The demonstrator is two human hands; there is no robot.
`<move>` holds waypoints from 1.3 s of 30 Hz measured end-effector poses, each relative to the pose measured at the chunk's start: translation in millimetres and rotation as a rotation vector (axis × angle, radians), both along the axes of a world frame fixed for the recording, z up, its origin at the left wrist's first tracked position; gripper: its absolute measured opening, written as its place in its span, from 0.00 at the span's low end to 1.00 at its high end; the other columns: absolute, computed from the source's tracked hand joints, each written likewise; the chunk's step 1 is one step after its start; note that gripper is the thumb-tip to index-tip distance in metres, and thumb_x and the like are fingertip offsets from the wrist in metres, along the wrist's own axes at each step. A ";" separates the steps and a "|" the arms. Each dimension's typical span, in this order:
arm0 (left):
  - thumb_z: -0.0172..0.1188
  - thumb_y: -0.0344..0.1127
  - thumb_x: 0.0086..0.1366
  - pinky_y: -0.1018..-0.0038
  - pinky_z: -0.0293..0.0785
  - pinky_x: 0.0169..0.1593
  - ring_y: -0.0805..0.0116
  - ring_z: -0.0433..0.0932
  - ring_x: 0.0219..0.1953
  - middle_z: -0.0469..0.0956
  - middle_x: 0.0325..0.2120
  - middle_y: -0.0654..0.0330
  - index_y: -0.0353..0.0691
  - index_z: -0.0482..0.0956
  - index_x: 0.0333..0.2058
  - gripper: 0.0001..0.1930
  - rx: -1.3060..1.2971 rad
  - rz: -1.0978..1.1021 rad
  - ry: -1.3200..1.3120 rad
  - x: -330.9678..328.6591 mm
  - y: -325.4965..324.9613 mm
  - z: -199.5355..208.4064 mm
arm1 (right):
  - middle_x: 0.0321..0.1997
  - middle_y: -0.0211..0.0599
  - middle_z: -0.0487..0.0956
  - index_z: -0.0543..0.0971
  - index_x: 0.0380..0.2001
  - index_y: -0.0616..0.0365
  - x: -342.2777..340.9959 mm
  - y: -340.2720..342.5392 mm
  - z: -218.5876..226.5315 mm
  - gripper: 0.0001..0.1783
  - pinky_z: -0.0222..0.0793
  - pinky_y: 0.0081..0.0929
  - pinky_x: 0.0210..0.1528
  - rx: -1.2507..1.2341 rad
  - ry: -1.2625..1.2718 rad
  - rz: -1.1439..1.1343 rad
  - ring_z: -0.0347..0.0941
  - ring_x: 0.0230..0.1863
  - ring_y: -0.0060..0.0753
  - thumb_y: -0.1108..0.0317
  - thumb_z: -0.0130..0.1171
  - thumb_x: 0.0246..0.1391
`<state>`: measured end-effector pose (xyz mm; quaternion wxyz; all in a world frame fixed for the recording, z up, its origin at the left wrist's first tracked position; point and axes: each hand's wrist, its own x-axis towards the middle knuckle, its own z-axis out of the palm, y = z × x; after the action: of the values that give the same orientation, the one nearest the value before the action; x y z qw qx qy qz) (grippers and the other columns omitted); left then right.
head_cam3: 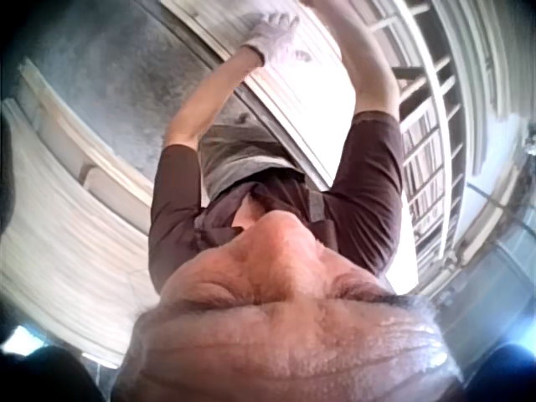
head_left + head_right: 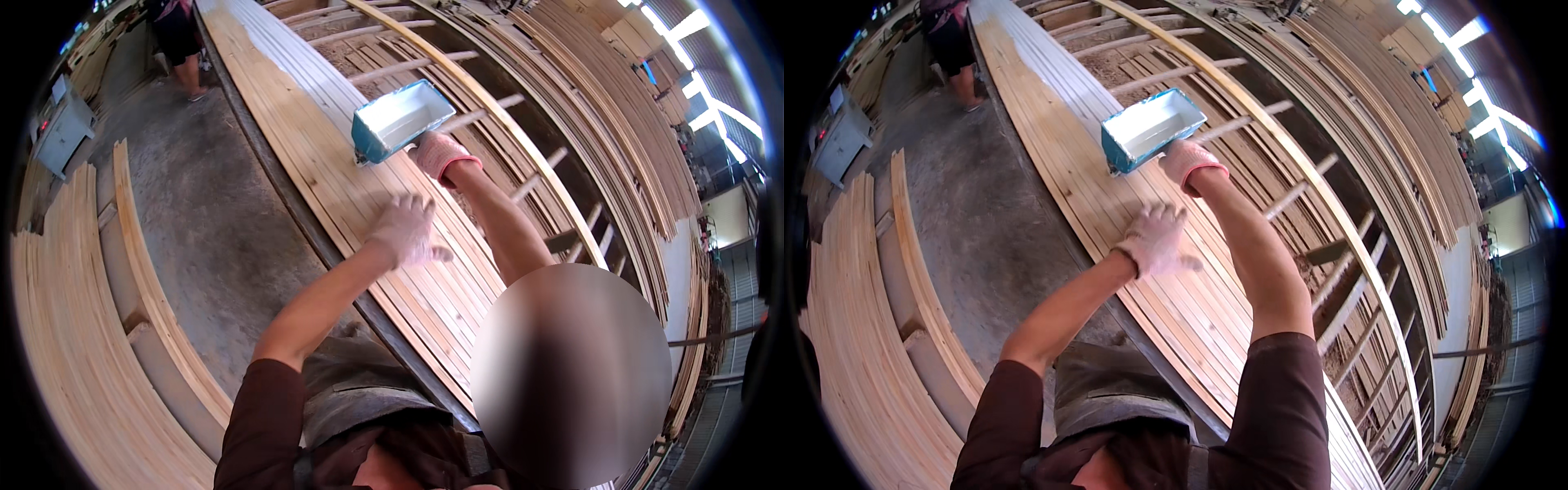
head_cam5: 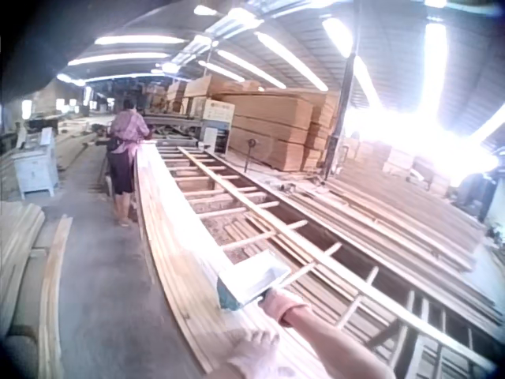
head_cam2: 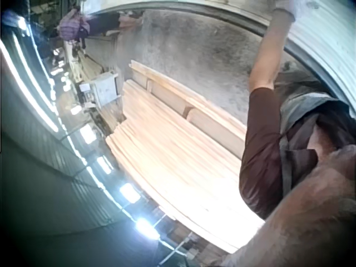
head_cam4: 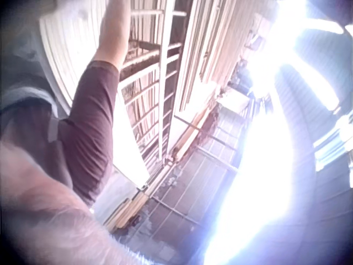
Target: The person applies white adhesive to long, curved wooden planks using a paint roller. They dip the roller into a bucket of glue and spread it evenly across the surface of the planks. The person then stacks the treated planks onto a drying rack.
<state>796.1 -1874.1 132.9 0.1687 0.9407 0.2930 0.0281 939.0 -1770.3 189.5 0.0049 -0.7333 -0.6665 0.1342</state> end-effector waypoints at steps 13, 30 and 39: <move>0.59 0.62 0.66 0.67 0.76 0.54 0.58 0.81 0.52 0.83 0.48 0.52 0.33 0.76 0.58 0.36 -0.177 -0.458 -0.444 -0.4 -370.4 10.4 | 0.44 0.54 0.84 0.81 0.47 0.62 174.7 -411.0 -9.2 0.23 0.78 0.44 0.47 -0.156 -0.066 -0.133 0.82 0.48 0.55 0.52 0.55 0.65; 0.63 0.53 0.67 0.62 0.75 0.59 0.49 0.79 0.56 0.81 0.53 0.48 0.39 0.80 0.57 0.28 -0.644 0.369 -0.146 48.6 -768.9 -78.1 | 0.37 0.47 0.85 0.81 0.45 0.63 313.4 -739.4 -16.1 0.17 0.81 0.41 0.41 -0.100 0.009 0.041 0.85 0.39 0.41 0.61 0.52 0.68; 0.56 0.62 0.67 0.60 0.72 0.61 0.48 0.77 0.59 0.80 0.55 0.49 0.42 0.77 0.61 0.33 -0.653 0.488 0.058 92.9 -943.3 -101.4 | 0.38 0.36 0.85 0.83 0.42 0.56 455.9 -1118.9 -7.6 0.10 0.83 0.31 0.41 -0.291 -0.873 0.445 0.83 0.42 0.39 0.69 0.55 0.61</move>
<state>889.1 -2817.4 31.6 0.4383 0.7409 0.5060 -0.0539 1394.9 -2889.1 181.9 -0.4050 -0.5544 -0.7208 -0.0956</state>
